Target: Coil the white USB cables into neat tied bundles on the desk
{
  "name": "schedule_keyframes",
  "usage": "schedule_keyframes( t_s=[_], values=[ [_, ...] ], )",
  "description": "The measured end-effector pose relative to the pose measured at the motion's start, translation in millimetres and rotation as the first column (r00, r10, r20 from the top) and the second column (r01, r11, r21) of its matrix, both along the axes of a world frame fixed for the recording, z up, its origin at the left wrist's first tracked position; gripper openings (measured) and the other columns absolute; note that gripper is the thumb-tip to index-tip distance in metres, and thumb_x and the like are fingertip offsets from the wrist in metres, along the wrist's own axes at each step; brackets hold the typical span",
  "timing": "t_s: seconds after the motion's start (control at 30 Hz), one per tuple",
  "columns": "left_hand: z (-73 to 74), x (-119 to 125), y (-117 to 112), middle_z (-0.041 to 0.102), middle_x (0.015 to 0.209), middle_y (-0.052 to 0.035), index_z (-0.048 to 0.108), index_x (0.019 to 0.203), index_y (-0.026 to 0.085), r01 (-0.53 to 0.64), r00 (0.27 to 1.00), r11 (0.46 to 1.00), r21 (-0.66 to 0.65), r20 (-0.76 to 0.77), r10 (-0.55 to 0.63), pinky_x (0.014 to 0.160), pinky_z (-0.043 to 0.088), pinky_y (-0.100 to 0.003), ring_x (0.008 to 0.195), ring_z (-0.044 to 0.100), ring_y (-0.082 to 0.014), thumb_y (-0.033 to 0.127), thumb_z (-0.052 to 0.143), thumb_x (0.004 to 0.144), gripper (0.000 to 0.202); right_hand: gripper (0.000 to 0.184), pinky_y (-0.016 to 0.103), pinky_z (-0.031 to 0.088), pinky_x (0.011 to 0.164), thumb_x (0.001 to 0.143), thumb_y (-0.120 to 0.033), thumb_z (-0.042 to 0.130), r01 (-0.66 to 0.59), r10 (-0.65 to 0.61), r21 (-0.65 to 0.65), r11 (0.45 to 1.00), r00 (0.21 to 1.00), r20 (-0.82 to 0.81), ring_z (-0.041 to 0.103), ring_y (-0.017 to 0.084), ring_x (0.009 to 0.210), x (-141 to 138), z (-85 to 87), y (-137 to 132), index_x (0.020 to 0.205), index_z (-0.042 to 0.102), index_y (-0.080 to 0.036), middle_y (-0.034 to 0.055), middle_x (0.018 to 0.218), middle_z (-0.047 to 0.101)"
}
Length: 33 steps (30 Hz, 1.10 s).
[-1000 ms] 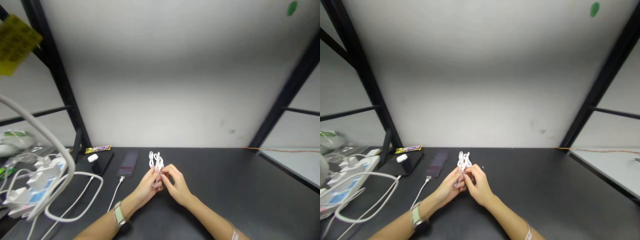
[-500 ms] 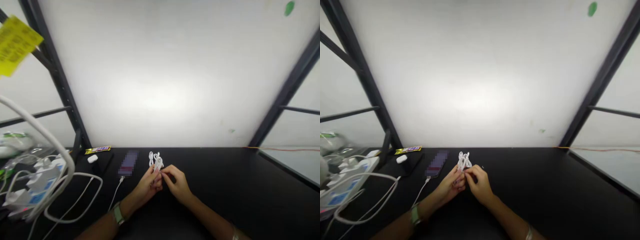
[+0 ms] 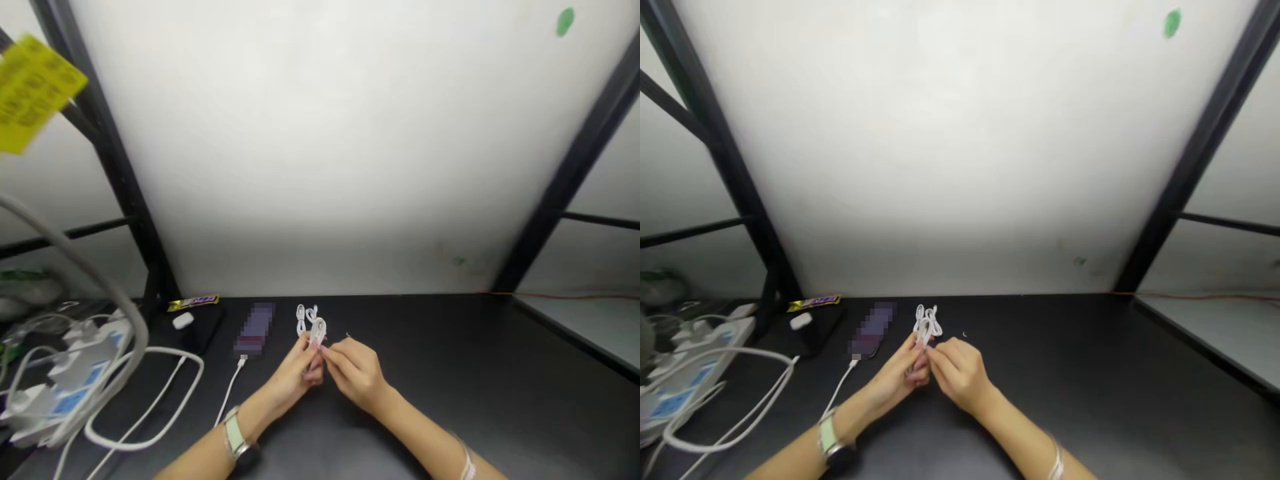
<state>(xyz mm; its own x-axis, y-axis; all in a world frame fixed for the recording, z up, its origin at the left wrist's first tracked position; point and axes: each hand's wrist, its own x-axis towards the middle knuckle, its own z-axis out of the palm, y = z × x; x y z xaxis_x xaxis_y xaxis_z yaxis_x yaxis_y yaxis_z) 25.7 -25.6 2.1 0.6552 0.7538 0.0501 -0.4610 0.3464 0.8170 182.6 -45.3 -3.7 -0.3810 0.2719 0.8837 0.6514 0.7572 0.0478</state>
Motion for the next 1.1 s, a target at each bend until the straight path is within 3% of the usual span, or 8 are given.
schedule_keyframes(
  t_s=[0.1, 0.33, 0.57, 0.8, 0.97, 1.1],
  values=[
    [0.1, 0.4, 0.0, 0.034, 0.058, 0.0090, 0.044, 0.091, 0.021, -0.002, 1.000, 1.000, 0.011, -0.008, 0.003, 0.049, 0.021, -0.017, 0.043, 0.023, -0.0010, 0.039, 0.053, 0.083, 0.022, 0.026, 0.028, 0.046, 0.059, 0.081, -0.006, 0.053, -0.002, 0.002, 0.013, 1.000, 1.000, 0.006, 0.056, 0.015, 0.065, 0.7, -0.3, 1.1, 0.104, 0.059, -0.016, 0.0066, 0.078, 0.065],
    [0.5, -0.2, -1.1, 0.033, 0.061, 0.0086, 0.043, 0.092, 0.022, 0.102, 0.993, 0.988, -0.116, 0.079, -0.093, 0.051, 0.024, -0.018, 0.044, 0.025, -0.0015, 0.036, 0.052, 0.084, 0.018, 0.018, 0.028, 0.049, 0.063, 0.083, -0.011, 0.052, -0.085, 0.052, -0.163, 0.983, 0.979, -0.197, 0.056, 0.016, 0.071, 0.6, -1.4, 6.7, 0.098, 0.060, -0.019, 0.0060, 0.080, 0.061],
    [3.6, -0.9, -2.1, 0.033, 0.061, 0.0087, 0.044, 0.091, 0.023, 0.176, 0.981, 0.960, -0.219, 0.121, -0.153, 0.052, 0.024, -0.020, 0.044, 0.026, -0.0018, 0.036, 0.054, 0.084, 0.017, 0.017, 0.028, 0.049, 0.064, 0.084, -0.010, 0.050, -0.140, 0.102, -0.231, 0.963, 0.980, -0.172, 0.055, 0.016, 0.075, 3.0, -4.3, 9.8, 0.096, 0.056, -0.019, 0.0062, 0.084, 0.060],
    [1.7, -1.4, -1.8, 0.036, 0.062, 0.0085, 0.043, 0.085, 0.023, 0.230, 0.972, 0.947, -0.226, 0.099, -0.212, 0.055, 0.027, -0.021, 0.045, 0.030, -0.0021, 0.038, 0.054, 0.083, 0.019, 0.010, 0.025, 0.046, 0.059, 0.086, -0.012, 0.044, -0.117, 0.084, -0.324, 0.939, 0.990, -0.115, 0.052, 0.015, 0.070, 2.9, 0.6, 7.4, 0.089, 0.052, -0.018, 0.0052, 0.079, 0.054],
    [-0.7, 1.7, -0.9, 0.042, 0.064, 0.0076, 0.041, 0.086, 0.024, 0.159, 0.987, 0.973, -0.170, 0.039, -0.154, 0.054, 0.029, -0.020, 0.046, 0.037, -0.0029, 0.038, 0.053, 0.083, 0.019, 0.006, 0.025, 0.042, 0.056, 0.087, -0.017, 0.043, -0.099, 0.039, -0.478, 0.873, 0.990, -0.133, 0.049, 0.013, 0.063, 1.6, 2.7, 5.2, 0.083, 0.046, -0.019, 0.0029, 0.077, 0.049],
    [-1.6, 6.5, 1.3, 0.050, 0.072, 0.0043, 0.043, 0.094, 0.024, 0.007, 1.000, 0.998, -0.063, -0.028, -0.009, 0.054, 0.033, -0.020, 0.056, 0.049, -0.0066, 0.039, 0.057, 0.081, 0.024, 0.010, 0.023, 0.041, 0.053, 0.090, -0.022, 0.040, -0.266, 0.050, -0.612, 0.745, 0.937, -0.346, 0.048, 0.011, 0.057, -4.3, 4.0, 3.8, 0.080, 0.042, -0.020, -0.0001, 0.072, 0.048]
  ],
)
